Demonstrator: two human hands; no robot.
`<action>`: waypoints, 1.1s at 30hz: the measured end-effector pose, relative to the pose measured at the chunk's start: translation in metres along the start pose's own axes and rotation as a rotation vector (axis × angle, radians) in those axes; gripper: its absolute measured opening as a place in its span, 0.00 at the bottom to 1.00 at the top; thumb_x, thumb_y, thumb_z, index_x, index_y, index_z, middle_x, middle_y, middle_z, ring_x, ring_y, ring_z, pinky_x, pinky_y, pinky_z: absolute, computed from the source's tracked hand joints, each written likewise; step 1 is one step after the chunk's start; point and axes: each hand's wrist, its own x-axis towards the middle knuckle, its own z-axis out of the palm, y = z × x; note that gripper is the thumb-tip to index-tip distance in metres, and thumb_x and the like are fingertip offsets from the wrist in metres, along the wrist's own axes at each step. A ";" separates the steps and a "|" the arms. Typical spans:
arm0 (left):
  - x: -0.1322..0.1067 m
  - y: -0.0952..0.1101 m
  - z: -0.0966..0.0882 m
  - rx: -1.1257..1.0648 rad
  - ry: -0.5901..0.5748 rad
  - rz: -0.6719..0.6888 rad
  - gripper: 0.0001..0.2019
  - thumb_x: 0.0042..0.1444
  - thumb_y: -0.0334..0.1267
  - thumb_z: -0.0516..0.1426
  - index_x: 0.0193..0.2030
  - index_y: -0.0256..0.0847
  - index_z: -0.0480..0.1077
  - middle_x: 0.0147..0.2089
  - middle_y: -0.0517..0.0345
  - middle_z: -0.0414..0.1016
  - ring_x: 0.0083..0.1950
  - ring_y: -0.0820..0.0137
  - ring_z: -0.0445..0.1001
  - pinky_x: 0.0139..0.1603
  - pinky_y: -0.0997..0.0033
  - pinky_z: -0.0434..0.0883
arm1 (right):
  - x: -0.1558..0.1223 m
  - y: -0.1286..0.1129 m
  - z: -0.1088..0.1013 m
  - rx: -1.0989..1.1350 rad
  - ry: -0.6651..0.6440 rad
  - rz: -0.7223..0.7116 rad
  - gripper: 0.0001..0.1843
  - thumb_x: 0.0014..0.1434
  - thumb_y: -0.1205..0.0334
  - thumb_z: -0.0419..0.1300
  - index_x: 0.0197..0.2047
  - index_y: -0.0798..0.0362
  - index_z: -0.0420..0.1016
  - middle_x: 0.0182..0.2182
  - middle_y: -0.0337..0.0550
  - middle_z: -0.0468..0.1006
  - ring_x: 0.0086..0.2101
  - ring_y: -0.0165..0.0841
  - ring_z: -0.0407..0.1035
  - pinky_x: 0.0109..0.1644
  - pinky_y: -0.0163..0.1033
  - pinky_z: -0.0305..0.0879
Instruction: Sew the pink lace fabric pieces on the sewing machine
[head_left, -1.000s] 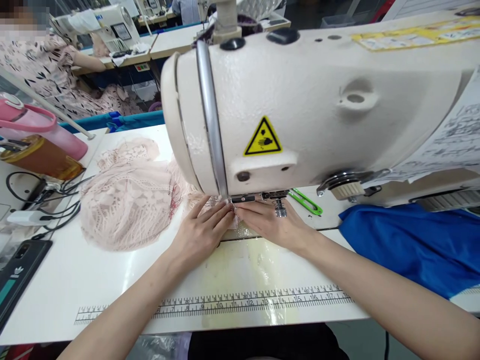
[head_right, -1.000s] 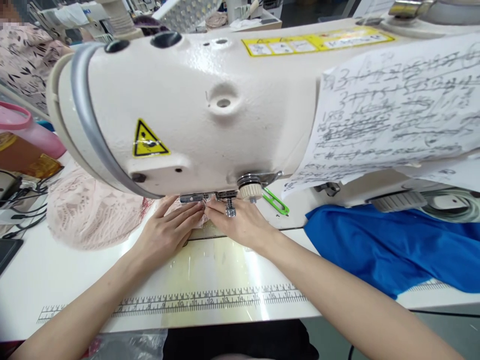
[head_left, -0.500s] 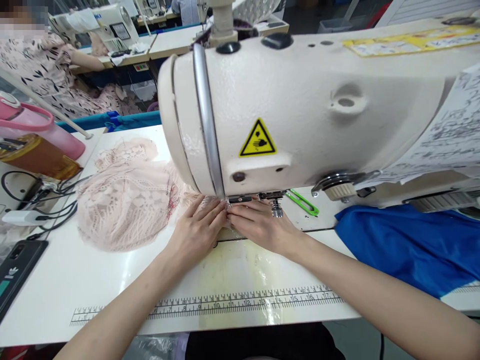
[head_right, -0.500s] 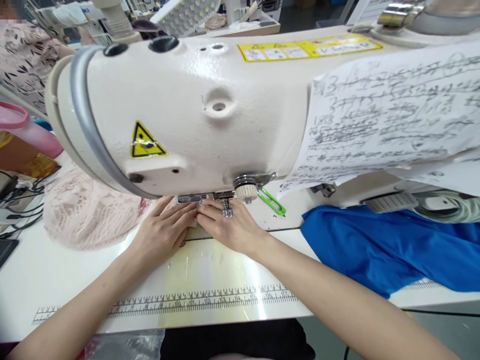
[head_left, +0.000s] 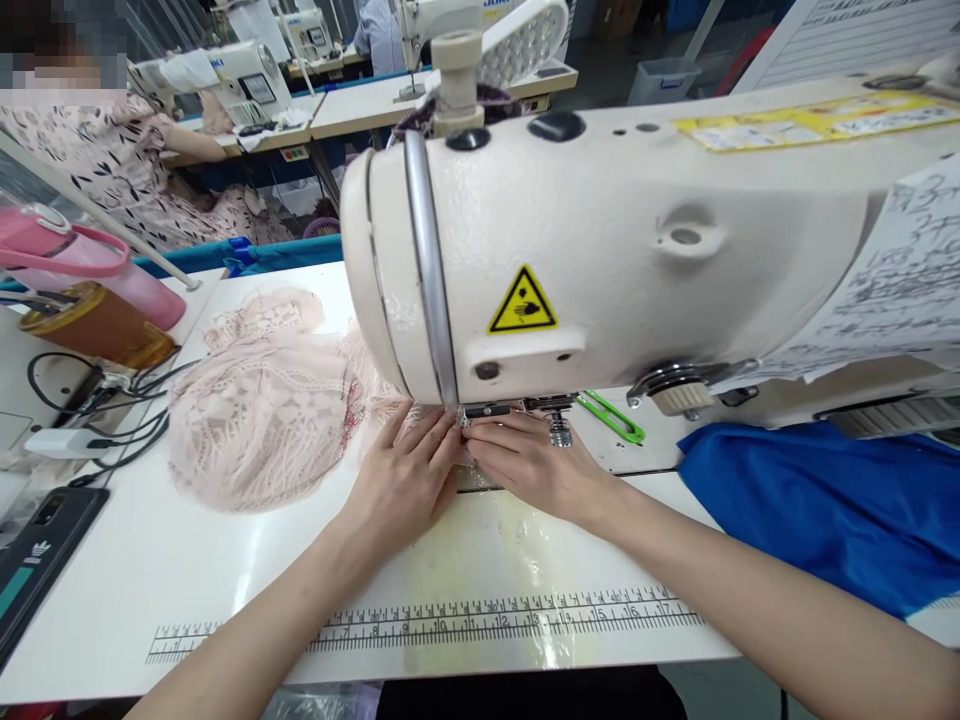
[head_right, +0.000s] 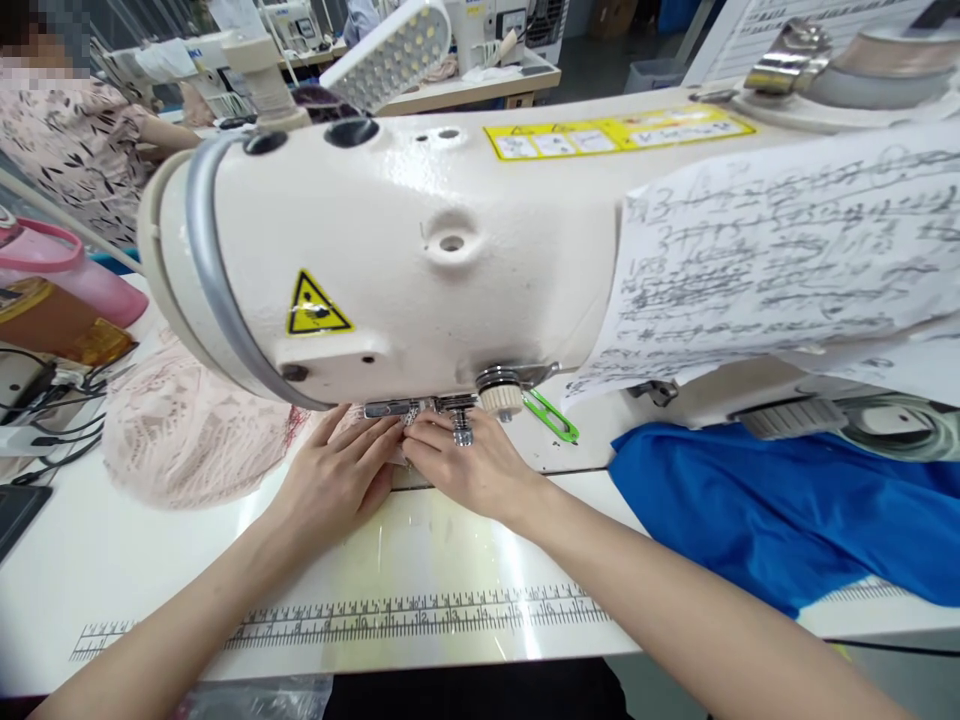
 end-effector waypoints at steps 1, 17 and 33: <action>0.000 0.001 0.000 0.005 0.008 -0.004 0.17 0.66 0.34 0.47 0.53 0.29 0.72 0.57 0.44 0.77 0.57 0.57 0.77 0.63 0.46 0.66 | 0.000 0.000 0.000 -0.014 0.006 -0.012 0.12 0.66 0.71 0.53 0.37 0.52 0.76 0.37 0.41 0.80 0.39 0.30 0.71 0.43 0.37 0.65; 0.002 0.011 0.003 0.079 0.061 -0.038 0.18 0.66 0.35 0.48 0.55 0.28 0.72 0.54 0.43 0.78 0.54 0.57 0.78 0.64 0.46 0.63 | -0.004 -0.001 -0.007 -0.257 0.029 0.018 0.11 0.66 0.67 0.53 0.42 0.50 0.78 0.43 0.38 0.82 0.35 0.30 0.72 0.38 0.40 0.58; 0.004 0.014 0.002 0.110 0.050 -0.051 0.17 0.66 0.34 0.49 0.55 0.29 0.72 0.54 0.41 0.78 0.54 0.57 0.78 0.63 0.46 0.65 | -0.003 0.000 -0.015 -0.112 -0.075 0.191 0.17 0.63 0.71 0.51 0.44 0.45 0.77 0.46 0.38 0.80 0.41 0.35 0.71 0.29 0.40 0.55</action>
